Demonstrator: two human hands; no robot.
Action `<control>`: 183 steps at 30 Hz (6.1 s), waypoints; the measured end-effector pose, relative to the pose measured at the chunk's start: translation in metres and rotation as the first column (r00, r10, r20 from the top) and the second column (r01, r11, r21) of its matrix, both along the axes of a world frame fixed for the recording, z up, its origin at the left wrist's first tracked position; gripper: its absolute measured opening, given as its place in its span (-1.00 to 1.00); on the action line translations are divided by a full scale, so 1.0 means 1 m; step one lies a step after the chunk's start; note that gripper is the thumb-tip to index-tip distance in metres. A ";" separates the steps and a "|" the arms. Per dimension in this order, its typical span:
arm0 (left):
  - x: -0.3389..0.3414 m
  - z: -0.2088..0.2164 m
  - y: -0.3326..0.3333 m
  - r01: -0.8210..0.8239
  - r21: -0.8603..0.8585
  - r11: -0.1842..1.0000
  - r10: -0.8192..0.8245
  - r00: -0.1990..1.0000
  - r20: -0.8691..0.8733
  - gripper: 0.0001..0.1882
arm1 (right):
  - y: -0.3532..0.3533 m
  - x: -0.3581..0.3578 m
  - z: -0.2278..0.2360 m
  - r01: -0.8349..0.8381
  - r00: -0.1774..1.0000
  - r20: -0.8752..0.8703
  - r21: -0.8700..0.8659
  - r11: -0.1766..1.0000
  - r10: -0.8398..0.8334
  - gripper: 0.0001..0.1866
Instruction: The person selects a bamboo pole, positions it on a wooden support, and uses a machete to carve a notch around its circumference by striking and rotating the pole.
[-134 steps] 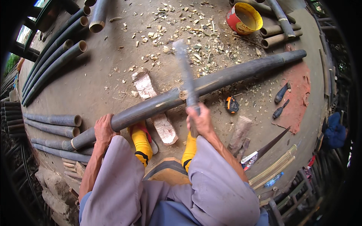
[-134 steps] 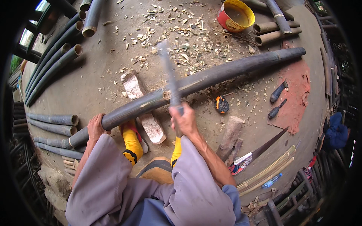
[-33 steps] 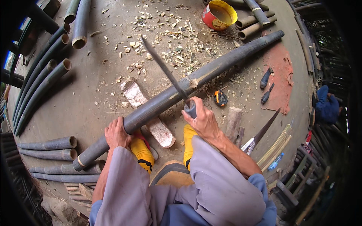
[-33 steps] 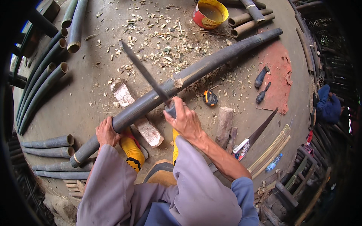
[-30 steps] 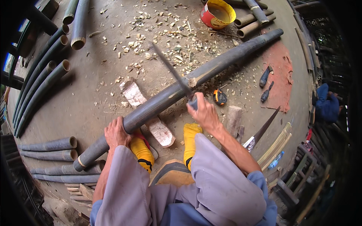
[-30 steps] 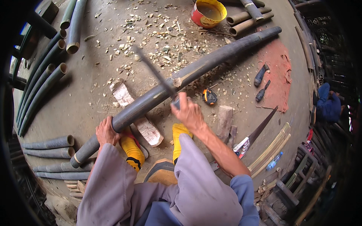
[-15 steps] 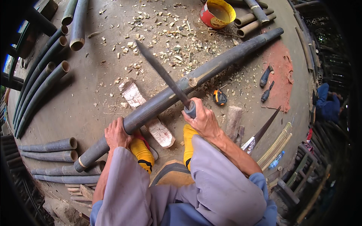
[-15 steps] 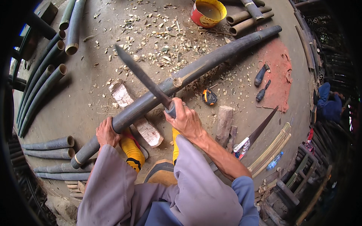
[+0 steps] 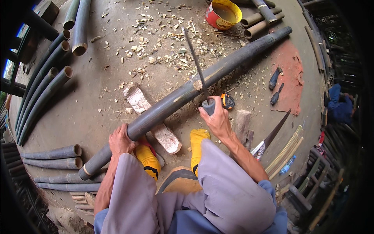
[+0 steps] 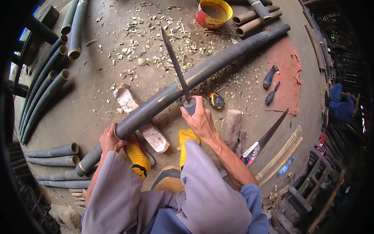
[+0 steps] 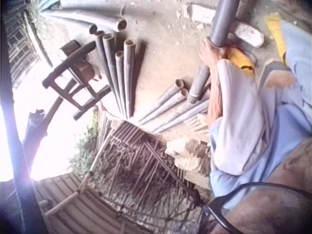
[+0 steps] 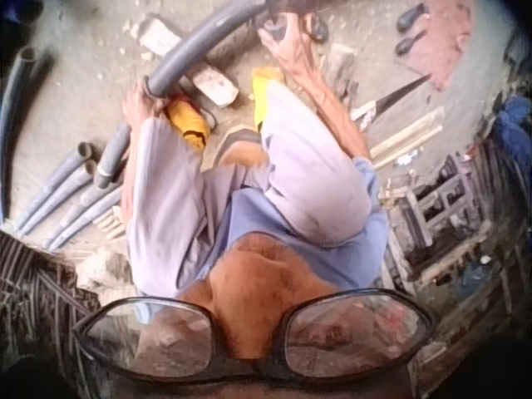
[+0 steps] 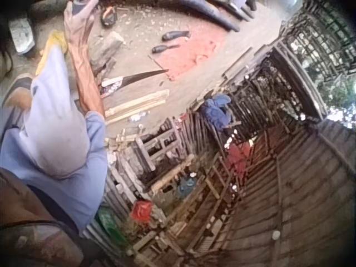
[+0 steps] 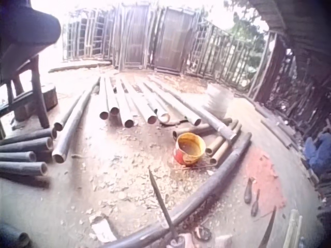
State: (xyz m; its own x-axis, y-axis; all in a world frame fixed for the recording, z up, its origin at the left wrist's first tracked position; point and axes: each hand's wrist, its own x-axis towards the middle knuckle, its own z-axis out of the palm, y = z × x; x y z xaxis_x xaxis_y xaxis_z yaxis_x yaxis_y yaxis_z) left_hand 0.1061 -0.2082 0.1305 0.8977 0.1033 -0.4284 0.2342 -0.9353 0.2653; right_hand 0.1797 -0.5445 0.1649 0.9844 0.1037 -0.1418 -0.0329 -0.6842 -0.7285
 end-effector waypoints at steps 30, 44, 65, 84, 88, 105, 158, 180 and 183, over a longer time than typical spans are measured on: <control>-0.010 -0.011 0.030 0.063 -0.032 0.998 -0.063 0.998 0.017 -0.29 | -0.009 0.013 -0.054 0.227 0.959 -0.198 0.107 0.968 -0.203 -0.69; -0.004 0.002 0.022 0.103 0.029 0.994 -0.103 0.995 0.003 -0.26 | -0.003 -0.004 -0.039 -0.200 0.950 -0.257 -0.061 0.978 0.178 -0.60; -0.016 -0.015 0.008 0.037 0.073 0.997 -0.050 0.981 0.189 -0.31 | -0.001 0.007 -0.041 0.090 0.976 -0.210 0.115 0.989 -0.064 -0.61; -0.009 -0.004 0.017 0.043 -0.014 0.999 -0.042 0.999 0.033 -0.28 | -0.001 -0.022 -0.044 -0.414 0.907 -0.050 -0.293 0.862 0.418 -0.64; -0.002 0.000 0.017 0.018 -0.097 0.995 -0.026 0.996 -0.082 -0.26 | -0.010 0.020 -0.050 0.131 0.987 -0.094 -0.028 0.991 -0.133 -0.54; 0.006 0.000 0.027 0.004 -0.153 0.988 -0.038 0.974 -0.221 -0.22 | -0.002 0.020 -0.044 -0.012 0.996 -0.084 -0.010 1.000 0.011 -0.58; 0.008 0.002 0.027 0.071 -0.153 0.986 -0.091 0.987 -0.130 -0.23 | -0.012 0.009 -0.062 -0.348 0.929 0.037 -0.256 0.902 0.369 -0.64; 0.025 0.010 0.033 -0.017 -0.271 0.962 -0.069 0.949 -0.308 -0.24 | 0.000 0.027 -0.057 -0.063 0.990 -0.126 0.063 0.996 0.070 -0.58; 0.028 0.005 0.040 0.000 -0.282 0.960 -0.092 0.944 -0.316 -0.23 | -0.001 0.014 -0.054 -0.271 0.959 0.022 -0.224 0.936 0.283 -0.58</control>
